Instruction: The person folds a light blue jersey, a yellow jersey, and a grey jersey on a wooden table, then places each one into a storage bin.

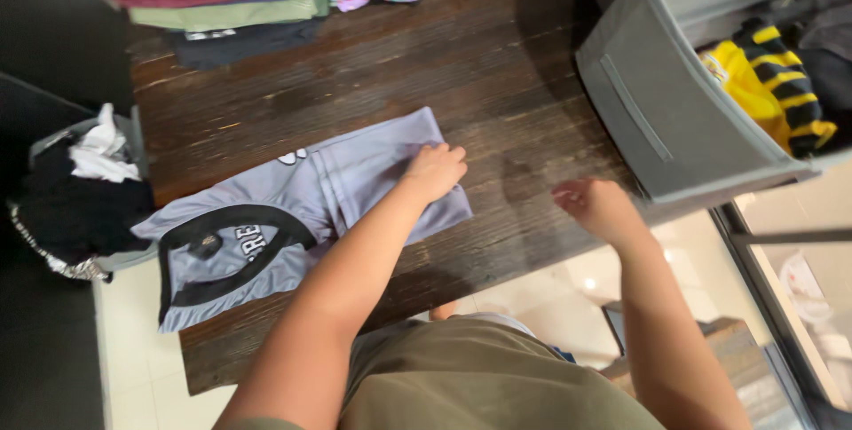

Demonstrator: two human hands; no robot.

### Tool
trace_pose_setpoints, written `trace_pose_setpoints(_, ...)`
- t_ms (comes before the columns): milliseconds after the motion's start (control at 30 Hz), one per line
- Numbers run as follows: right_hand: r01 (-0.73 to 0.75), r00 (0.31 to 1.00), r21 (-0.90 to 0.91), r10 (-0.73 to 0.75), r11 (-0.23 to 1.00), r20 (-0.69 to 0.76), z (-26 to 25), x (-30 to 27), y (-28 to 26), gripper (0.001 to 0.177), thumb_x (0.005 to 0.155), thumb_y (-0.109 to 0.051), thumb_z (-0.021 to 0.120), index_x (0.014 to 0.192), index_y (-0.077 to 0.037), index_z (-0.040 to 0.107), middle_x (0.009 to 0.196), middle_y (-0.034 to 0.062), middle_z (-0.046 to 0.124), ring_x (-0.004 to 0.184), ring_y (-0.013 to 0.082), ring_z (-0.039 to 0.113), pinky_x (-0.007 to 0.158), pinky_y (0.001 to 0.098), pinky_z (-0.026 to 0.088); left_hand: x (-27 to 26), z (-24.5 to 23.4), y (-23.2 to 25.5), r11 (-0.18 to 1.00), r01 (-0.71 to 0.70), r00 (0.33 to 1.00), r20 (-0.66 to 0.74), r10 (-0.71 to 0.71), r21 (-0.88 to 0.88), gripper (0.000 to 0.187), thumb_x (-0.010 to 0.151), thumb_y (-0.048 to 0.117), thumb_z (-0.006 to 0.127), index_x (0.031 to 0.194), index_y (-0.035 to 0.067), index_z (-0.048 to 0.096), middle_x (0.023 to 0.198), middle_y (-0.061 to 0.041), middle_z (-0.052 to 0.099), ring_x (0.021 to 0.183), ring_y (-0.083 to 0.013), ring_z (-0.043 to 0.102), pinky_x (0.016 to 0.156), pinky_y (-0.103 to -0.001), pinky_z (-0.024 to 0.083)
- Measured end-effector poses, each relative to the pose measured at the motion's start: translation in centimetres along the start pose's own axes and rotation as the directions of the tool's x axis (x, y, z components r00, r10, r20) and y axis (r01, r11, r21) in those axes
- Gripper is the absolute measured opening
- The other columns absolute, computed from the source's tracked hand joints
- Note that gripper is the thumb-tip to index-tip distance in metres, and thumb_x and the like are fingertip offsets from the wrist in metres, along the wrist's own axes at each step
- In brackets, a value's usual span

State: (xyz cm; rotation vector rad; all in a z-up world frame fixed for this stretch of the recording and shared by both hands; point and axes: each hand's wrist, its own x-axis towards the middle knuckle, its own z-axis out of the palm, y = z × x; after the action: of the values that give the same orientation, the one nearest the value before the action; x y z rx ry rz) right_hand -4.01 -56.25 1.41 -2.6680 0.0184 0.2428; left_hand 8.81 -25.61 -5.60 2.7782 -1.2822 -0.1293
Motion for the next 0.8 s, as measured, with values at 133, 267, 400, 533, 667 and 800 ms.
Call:
trace_pose_setpoints(133,0.051,0.997,0.068,-0.054,0.996,0.049,1.2,2.7,-6.3,0.023,0.090,-0.024,0.071,0.110,-0.015,0.079,0.091,0.0152,0.076,0.082,0.0296,0.073,0.075,0.0400,0.057,-1.9,-1.7,-1.1,0.994,-0.025,0.999,0.026,0.028,-0.106,0.019,0.093,0.014,0.054,0.102,0.016,0.071,0.106,-0.006,0.066,0.102,-0.0307,0.066,0.083,-0.048,0.054)
trace_pose_setpoints(267,0.222,0.975,0.187,-0.223,0.957,-0.012,3.6,5.2,-9.8,0.026,0.089,-0.020,0.071,0.111,-0.008,0.078,0.097,0.0125,0.077,0.080,0.0268,0.073,0.075,0.0382,0.057,-5.8,-4.4,-2.3,0.966,0.034,0.997,-0.063,-0.052,-0.256,0.026,0.089,0.008,0.055,0.111,0.016,0.066,0.105,-0.011,0.065,0.098,-0.0343,0.068,0.079,-0.047,0.054)
trace_pose_setpoints(400,0.022,0.992,0.731,-0.106,0.682,0.069,8.0,8.2,-15.4,0.040,0.098,-0.029,0.065,0.128,-0.002,0.066,0.105,0.0103,0.073,0.090,0.0184,0.066,0.075,0.0363,0.055,-10.0,-6.1,-3.0,0.954,0.068,0.981,-0.156,-0.117,-0.290,0.028,0.089,0.006,0.053,0.113,0.015,0.064,0.105,-0.012,0.065,0.099,-0.0341,0.068,0.082,-0.046,0.055)
trace_pose_setpoints(533,-0.224,0.972,0.929,0.004,0.294,0.233,10.7,10.8,-22.1,0.052,0.106,-0.049,0.047,0.130,-0.005,0.062,0.109,0.0099,0.069,0.094,0.0169,0.062,0.076,0.0356,0.050,-13.3,-7.4,-3.3,0.911,0.057,0.935,-0.298,-0.192,-0.407,0.032,0.091,0.005,0.053,0.116,0.016,0.068,0.107,-0.011,0.065,0.098,-0.0349,0.068,0.083,-0.045,0.055)
trace_pose_setpoints(667,-0.244,0.970,0.939,0.054,0.243,0.238,11.8,11.6,-25.5,0.051,0.105,-0.051,0.043,0.123,-0.006,0.060,0.106,0.0093,0.067,0.094,0.0210,0.065,0.077,0.0395,0.051,-18.6,-10.1,-5.4,0.924,0.042,0.913,-0.360,-0.190,-0.380,0.017,0.091,0.006,0.059,0.101,0.012,0.071,0.112,-0.007,0.066,0.107,-0.0287,0.070,0.091,-0.041,0.056)
trace_pose_setpoints(800,-0.210,0.976,0.940,0.011,0.269,0.215,13.6,10.9,-27.5,0.049,0.105,-0.049,0.048,0.119,-0.004,0.063,0.103,0.0099,0.067,0.093,0.0218,0.064,0.077,0.0393,0.053,-26.7,-13.0,-8.0,0.871,0.073,0.891,-0.361,-0.275,-0.485,0.022,0.087,0.004,0.063,0.104,0.011,0.072,0.113,-0.007,0.067,0.104,-0.0302,0.068,0.086,-0.041,0.056)
